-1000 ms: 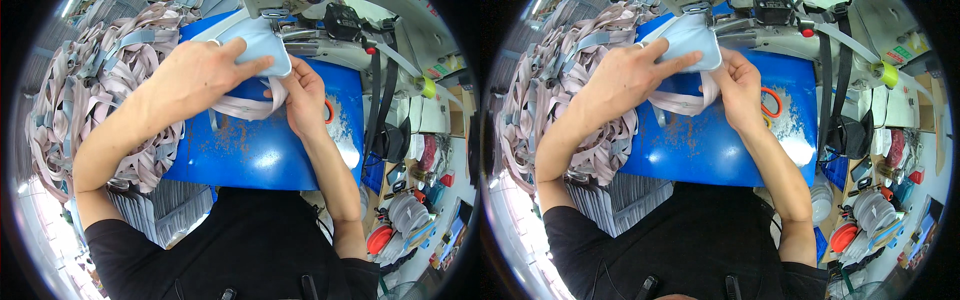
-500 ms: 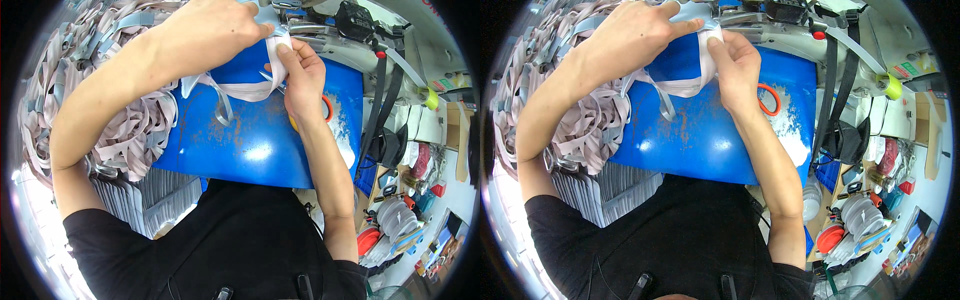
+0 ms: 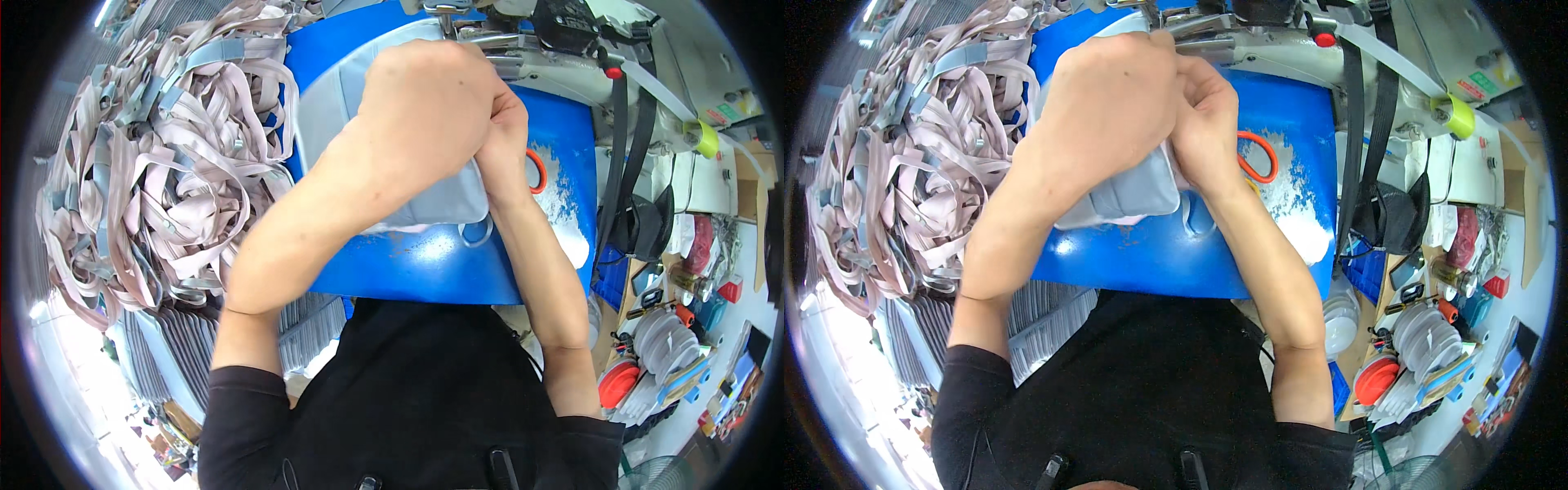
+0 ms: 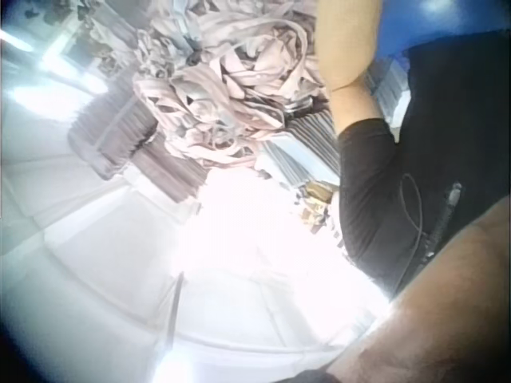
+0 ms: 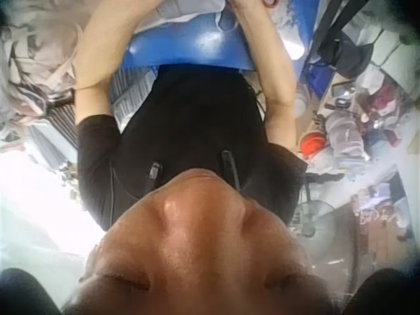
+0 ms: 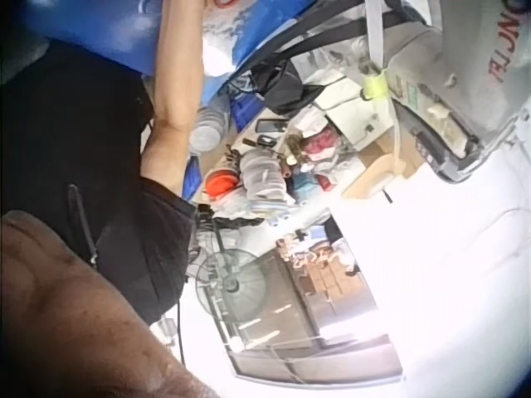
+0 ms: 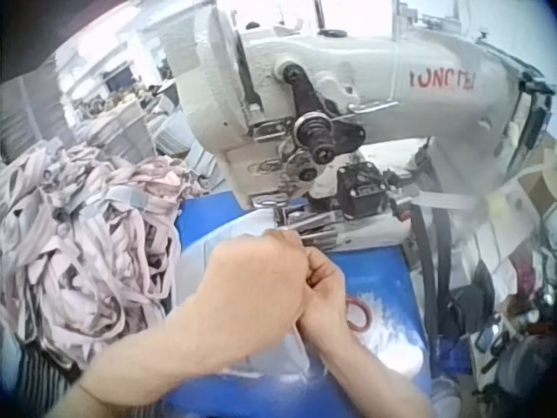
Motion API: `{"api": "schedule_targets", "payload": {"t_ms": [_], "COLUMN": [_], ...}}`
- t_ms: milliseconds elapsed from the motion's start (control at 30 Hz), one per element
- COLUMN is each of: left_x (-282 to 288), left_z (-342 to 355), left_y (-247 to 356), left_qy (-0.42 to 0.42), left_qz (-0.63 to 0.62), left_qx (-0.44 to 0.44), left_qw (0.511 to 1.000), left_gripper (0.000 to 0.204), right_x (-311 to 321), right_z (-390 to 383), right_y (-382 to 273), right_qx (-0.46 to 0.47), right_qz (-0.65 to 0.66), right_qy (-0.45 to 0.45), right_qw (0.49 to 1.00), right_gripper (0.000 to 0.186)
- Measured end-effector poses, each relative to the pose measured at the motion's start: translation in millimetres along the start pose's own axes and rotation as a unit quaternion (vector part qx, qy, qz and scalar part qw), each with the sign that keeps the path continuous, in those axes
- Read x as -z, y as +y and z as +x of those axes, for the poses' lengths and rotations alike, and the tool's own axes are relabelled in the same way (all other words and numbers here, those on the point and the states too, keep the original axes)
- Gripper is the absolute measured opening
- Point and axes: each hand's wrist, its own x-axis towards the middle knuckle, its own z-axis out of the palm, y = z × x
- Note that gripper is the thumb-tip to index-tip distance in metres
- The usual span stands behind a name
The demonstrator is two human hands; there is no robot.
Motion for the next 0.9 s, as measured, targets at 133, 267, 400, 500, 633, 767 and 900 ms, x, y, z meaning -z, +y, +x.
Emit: {"api": "schedule_targets", "payload": {"t_ms": [133, 267, 400, 500, 633, 767, 900], "left_x": [-5, -7, -10, 10, 19, 14, 8], "left_z": [-25, -83, -103, -101, -91, -90, -93], "left_y": [11, 20, -7, -16, -28, -22, -17], "left_qy": [0.057, 0.054, 0.113, 0.127, 0.16, 0.183, 0.192], "left_qz": [-0.104, -0.099, -0.139, -0.156, -0.197, -0.194, -0.186], "left_qx": [0.086, 0.015, -0.032, -0.03, -0.038, -0.05, -0.067], "left_qw": [0.989, 0.993, 0.983, 0.979, 0.966, 0.962, 0.961], "left_gripper": [0.053, 0.077, 0.069, 0.062, 0.054, 0.055, 0.05], "right_x": [14, 20, 28, 22, 22, -6, 3], "right_z": [-16, -50, -68, -68, -38, -6, -11], "right_y": [-1, -24, -32, -43, -56, -75, -61], "right_qx": [-0.02, -0.029, 0.079, 0.249, 0.162, -0.066, 0.143], "right_qz": [-0.054, -0.07, -0.12, -0.424, -0.641, -0.702, -0.584], "right_qy": [-0.025, -0.069, -0.16, -0.181, -0.225, -0.274, -0.012], "right_qw": [0.998, 0.995, 0.977, 0.852, 0.716, 0.655, 0.799], "right_gripper": [0.04, 0.047, 0.042, 0.028, 0.03, 0.029, 0.04]}}
